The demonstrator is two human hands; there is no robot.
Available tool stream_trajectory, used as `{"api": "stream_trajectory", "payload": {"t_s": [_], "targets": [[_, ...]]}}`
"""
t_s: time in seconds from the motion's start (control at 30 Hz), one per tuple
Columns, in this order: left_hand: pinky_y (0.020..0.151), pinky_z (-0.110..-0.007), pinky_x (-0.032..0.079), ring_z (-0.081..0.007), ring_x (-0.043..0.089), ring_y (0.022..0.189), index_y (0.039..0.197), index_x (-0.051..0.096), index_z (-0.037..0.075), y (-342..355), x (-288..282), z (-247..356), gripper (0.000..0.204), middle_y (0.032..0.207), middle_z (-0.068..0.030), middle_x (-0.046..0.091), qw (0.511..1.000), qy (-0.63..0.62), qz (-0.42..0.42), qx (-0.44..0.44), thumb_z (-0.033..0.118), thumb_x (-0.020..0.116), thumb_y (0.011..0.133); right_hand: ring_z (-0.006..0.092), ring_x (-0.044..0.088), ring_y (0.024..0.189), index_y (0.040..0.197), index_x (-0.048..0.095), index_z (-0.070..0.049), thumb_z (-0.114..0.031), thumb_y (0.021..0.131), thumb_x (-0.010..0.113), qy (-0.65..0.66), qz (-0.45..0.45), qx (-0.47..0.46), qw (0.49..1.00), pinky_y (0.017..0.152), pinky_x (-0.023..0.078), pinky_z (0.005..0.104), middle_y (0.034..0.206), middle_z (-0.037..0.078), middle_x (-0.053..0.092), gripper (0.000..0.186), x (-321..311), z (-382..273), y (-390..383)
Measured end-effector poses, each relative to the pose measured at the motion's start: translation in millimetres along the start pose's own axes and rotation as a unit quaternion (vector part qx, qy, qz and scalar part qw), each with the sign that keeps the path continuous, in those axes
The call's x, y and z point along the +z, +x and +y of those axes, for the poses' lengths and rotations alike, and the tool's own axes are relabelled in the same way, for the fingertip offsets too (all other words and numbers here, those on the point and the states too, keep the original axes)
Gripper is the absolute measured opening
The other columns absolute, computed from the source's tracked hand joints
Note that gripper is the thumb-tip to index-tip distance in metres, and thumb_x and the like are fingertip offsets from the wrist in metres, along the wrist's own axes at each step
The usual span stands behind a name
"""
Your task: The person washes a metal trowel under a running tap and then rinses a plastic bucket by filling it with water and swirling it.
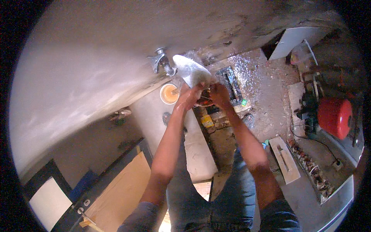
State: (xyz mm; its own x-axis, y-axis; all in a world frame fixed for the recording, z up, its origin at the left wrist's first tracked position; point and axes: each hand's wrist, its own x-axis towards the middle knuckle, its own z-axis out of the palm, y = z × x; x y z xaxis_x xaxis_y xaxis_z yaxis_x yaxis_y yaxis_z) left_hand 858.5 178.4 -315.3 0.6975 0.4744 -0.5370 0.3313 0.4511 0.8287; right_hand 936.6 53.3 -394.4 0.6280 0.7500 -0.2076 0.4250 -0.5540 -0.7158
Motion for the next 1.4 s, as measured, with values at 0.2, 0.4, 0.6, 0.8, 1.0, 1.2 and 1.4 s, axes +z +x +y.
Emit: {"api": "stream_trajectory", "payload": {"t_s": [0.2, 0.4, 0.6, 0.8, 1.0, 1.2, 1.4], "targets": [[0.078, -0.035, 0.048, -0.0181, 0.055, 0.089, 0.111, 0.059, 0.003, 24, 13, -30, 0.05, 0.1, -0.0074, 0.06, 0.995, 0.048, 0.053, -0.073, 0.048, 0.054, 0.089, 0.0319, 0.055, 0.082, 0.109, 0.052, -0.003, -0.023, 0.091, 0.049, 0.123, 0.212, 0.027, 0.969, 0.073, 0.045, 0.0414, 0.096, 0.016, 0.056, 0.027, 102, 8, -51], [0.065, -0.03, 0.053, -0.0211, 0.06, 0.086, 0.113, 0.052, -0.001, 62, 4, -4, 0.043, 0.105, -0.0121, 0.058, 0.988, 0.045, 0.071, -0.129, 0.037, 0.05, 0.092, 0.0166, 0.058, 0.062, 0.1, 0.051, -0.013, -0.032, 0.088, 0.054, 0.589, 0.111, 0.236, 0.765, 0.05, 0.049, 0.0324, 0.072, 0.003, 0.053, 0.023, 95, -47, -70], [0.066, -0.03, 0.056, -0.0238, 0.064, 0.085, 0.119, 0.046, 0.003, 19, -81, 19, 0.038, 0.112, -0.0133, 0.057, 0.985, -0.069, 0.082, -0.135, 0.032, 0.044, 0.095, 0.0224, 0.058, 0.065, 0.104, 0.048, -0.009, -0.029, 0.091, 0.05, 0.731, 0.114, 0.266, 0.618, 0.056, 0.05, 0.0369, 0.081, 0.008, 0.052, 0.024, -4, -118, 57], [0.07, -0.029, 0.055, -0.0233, 0.063, 0.088, 0.121, 0.045, 0.006, -35, -145, 26, 0.038, 0.112, -0.013, 0.057, 0.97, -0.1, 0.164, -0.152, 0.034, 0.042, 0.095, 0.0301, 0.06, 0.072, 0.117, 0.044, -0.001, -0.029, 0.093, 0.046, 0.362, 0.227, 0.102, 0.898, 0.064, 0.052, 0.0418, 0.1, 0.016, 0.053, 0.037, 50, -90, 97], [0.072, -0.031, 0.055, -0.0242, 0.061, 0.094, 0.121, 0.046, 0.007, -35, -126, 16, 0.037, 0.114, -0.012, 0.057, 0.959, -0.161, 0.146, -0.181, 0.034, 0.041, 0.096, 0.0341, 0.059, 0.087, 0.121, 0.044, 0.004, -0.042, 0.094, 0.039, 0.34, 0.168, 0.026, 0.925, 0.077, 0.049, 0.0434, 0.12, 0.023, 0.049, 0.053, 38, -24, 80], [0.071, -0.029, 0.051, -0.02, 0.06, 0.089, 0.111, 0.05, 0.005, -12, -119, 24, 0.03, 0.105, -0.01, 0.059, 0.978, -0.123, 0.126, -0.109, 0.029, 0.044, 0.095, 0.0362, 0.048, 0.108, 0.125, 0.045, 0.001, -0.03, 0.094, 0.041, 0.453, 0.151, 0.385, 0.79, 0.095, 0.037, 0.0478, 0.119, 0.022, 0.05, 0.045, -1, -147, 75], [0.06, -0.022, 0.046, -0.01, 0.057, 0.074, 0.108, 0.055, 0.007, 27, -50, 32, 0.023, 0.09, -0.0021, 0.06, 0.989, -0.022, 0.142, 0.044, 0.023, 0.053, 0.091, 0.0254, 0.049, 0.09, 0.113, 0.049, -0.002, -0.041, 0.094, 0.044, 0.4, 0.142, 0.276, 0.862, 0.078, 0.038, 0.0384, 0.1, 0.013, 0.051, 0.044, 14, -92, 70]]}}
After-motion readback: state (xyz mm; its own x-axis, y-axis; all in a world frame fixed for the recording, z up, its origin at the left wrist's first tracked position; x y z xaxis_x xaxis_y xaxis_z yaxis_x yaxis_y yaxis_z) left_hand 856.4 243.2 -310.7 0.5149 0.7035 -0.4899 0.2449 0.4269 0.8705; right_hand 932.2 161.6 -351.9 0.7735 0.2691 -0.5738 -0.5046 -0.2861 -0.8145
